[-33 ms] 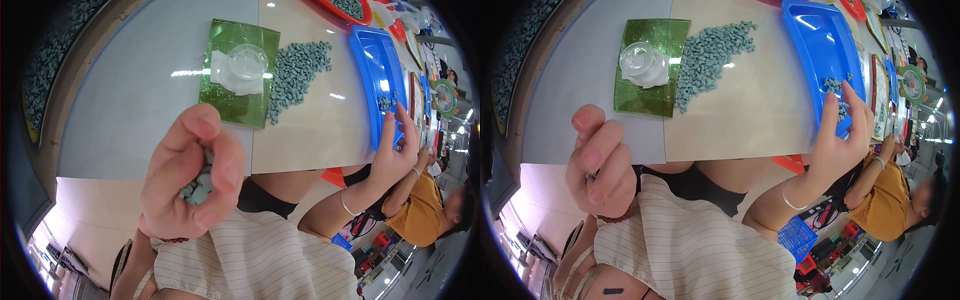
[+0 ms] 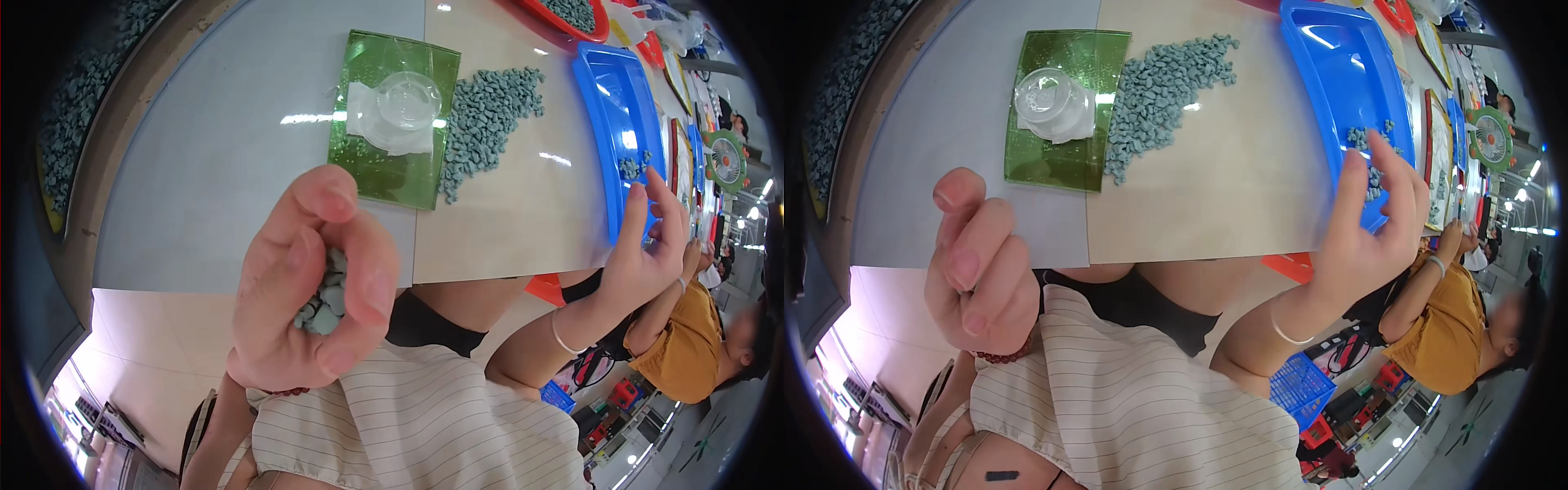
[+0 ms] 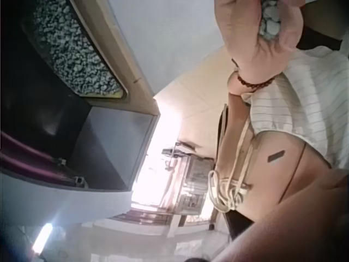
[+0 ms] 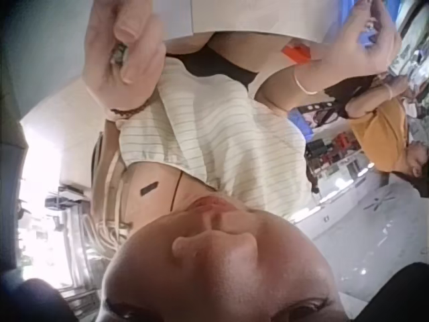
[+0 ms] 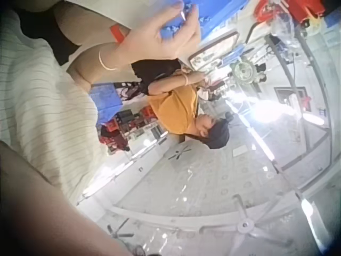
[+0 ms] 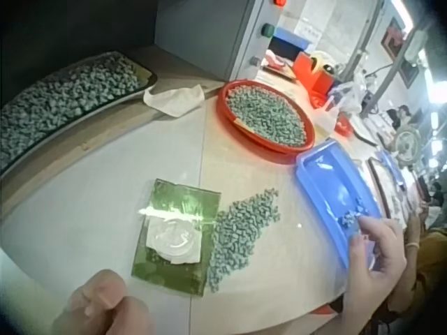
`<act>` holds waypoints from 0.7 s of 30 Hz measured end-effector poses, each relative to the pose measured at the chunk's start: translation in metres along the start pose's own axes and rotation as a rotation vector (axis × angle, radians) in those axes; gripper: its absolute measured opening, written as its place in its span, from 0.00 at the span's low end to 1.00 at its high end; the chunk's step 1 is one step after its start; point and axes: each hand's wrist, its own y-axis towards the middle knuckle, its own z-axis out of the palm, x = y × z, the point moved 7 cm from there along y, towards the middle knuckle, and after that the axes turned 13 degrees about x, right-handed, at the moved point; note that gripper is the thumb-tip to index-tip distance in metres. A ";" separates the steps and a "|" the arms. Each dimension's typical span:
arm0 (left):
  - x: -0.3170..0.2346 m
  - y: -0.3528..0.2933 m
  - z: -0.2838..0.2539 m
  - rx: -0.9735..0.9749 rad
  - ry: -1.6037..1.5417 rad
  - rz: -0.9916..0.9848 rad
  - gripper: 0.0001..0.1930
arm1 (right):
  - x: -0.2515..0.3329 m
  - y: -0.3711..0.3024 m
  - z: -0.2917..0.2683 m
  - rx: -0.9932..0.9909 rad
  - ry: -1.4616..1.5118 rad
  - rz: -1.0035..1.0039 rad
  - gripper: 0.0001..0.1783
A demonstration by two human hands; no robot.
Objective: The person assembles small plastic components together by hand and dispenses liquid from a squeeze bottle into a small dish on the workbench.
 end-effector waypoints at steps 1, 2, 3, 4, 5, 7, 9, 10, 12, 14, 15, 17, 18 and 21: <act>-0.003 0.001 0.002 0.017 0.031 0.020 0.12 | 0.015 -0.003 -0.003 -0.057 0.059 -0.031 0.07; -0.004 -0.002 0.000 0.020 0.030 0.025 0.12 | 0.030 -0.005 0.007 -0.018 0.153 -0.204 0.08; -0.005 -0.003 0.000 0.035 0.123 0.036 0.15 | 0.049 -0.004 0.017 0.103 0.199 -0.256 0.08; -0.006 -0.004 -0.001 0.051 0.215 0.045 0.17 | 0.066 -0.005 0.026 0.225 0.243 -0.306 0.07; -0.005 -0.005 -0.004 0.050 0.218 0.051 0.17 | 0.071 -0.005 0.031 0.226 0.247 -0.311 0.07; 0.001 -0.004 0.000 0.212 0.075 0.032 0.19 | 0.083 -0.006 0.043 0.277 0.294 -0.433 0.08; 0.001 -0.006 -0.007 0.172 0.143 0.017 0.20 | 0.082 -0.006 0.049 0.289 0.262 -0.421 0.08; 0.002 -0.007 -0.011 0.132 0.215 -0.002 0.21 | 0.080 -0.007 0.051 0.298 0.258 -0.386 0.08; 0.001 -0.010 -0.008 0.176 0.352 0.029 0.20 | 0.080 -0.007 0.049 0.308 0.257 -0.354 0.08; 0.002 -0.012 -0.003 0.220 0.490 0.057 0.20 | 0.082 -0.007 0.047 0.335 0.232 -0.368 0.08; 0.003 -0.013 -0.004 0.195 0.470 0.064 0.19 | 0.083 -0.007 0.047 0.335 0.230 -0.367 0.08; 0.002 -0.011 -0.003 0.171 0.448 0.068 0.18 | 0.082 -0.007 0.045 0.312 0.228 -0.358 0.08; 0.005 -0.008 -0.004 0.131 0.368 -0.001 0.17 | 0.080 -0.007 0.047 0.311 0.224 -0.354 0.08; 0.003 -0.009 -0.001 0.021 0.359 -0.148 0.14 | 0.078 -0.009 0.051 0.296 0.239 -0.386 0.08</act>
